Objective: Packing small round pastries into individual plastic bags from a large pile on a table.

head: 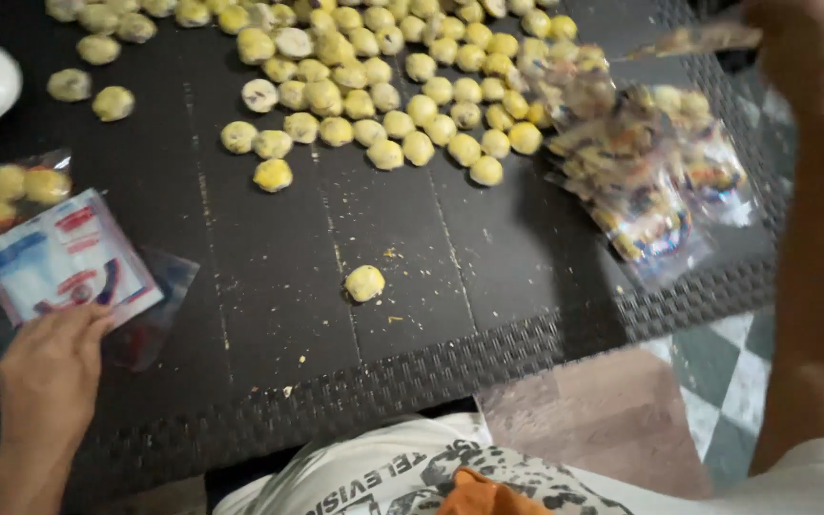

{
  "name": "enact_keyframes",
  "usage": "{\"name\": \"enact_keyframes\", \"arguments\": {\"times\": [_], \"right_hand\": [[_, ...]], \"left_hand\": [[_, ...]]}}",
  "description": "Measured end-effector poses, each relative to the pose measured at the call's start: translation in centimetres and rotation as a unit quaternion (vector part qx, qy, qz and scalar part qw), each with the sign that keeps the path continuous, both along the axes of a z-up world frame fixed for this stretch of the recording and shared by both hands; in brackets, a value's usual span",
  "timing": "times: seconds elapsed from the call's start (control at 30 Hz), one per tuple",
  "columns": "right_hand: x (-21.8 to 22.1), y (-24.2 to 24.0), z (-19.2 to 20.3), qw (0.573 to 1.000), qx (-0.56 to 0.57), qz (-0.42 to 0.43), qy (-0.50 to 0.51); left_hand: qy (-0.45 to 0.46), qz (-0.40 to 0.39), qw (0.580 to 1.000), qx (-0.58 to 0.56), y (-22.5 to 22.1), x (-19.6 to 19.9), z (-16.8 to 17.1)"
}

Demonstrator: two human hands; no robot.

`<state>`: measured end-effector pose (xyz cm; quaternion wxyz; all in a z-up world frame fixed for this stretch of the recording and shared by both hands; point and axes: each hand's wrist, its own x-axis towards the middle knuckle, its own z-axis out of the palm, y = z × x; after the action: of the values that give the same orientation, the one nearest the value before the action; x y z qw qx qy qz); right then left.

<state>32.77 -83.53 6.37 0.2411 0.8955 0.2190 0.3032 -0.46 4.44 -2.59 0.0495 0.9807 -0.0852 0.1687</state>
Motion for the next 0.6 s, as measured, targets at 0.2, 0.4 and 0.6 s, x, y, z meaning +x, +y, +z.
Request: {"name": "enact_keyframes", "arguments": {"times": [0.2, 0.4, 0.6], "right_hand": [[7.8, 1.7, -15.0, 0.995, 0.011, 0.031, 0.099], [-2.8, 21.8, -14.8, 0.896, 0.263, 0.172, 0.313], [-26.1, 50.9, 0.1, 0.725, 0.495, 0.164, 0.450]], "left_hand": [[-0.046, 0.144, 0.979, -0.138, -1.5, 0.6, 2.4], [0.007, 0.090, 0.782, -0.617, -8.7, 3.5, 5.8], [0.069, 0.029, 0.731, -0.678, -15.8, 3.7, 6.5]]}}
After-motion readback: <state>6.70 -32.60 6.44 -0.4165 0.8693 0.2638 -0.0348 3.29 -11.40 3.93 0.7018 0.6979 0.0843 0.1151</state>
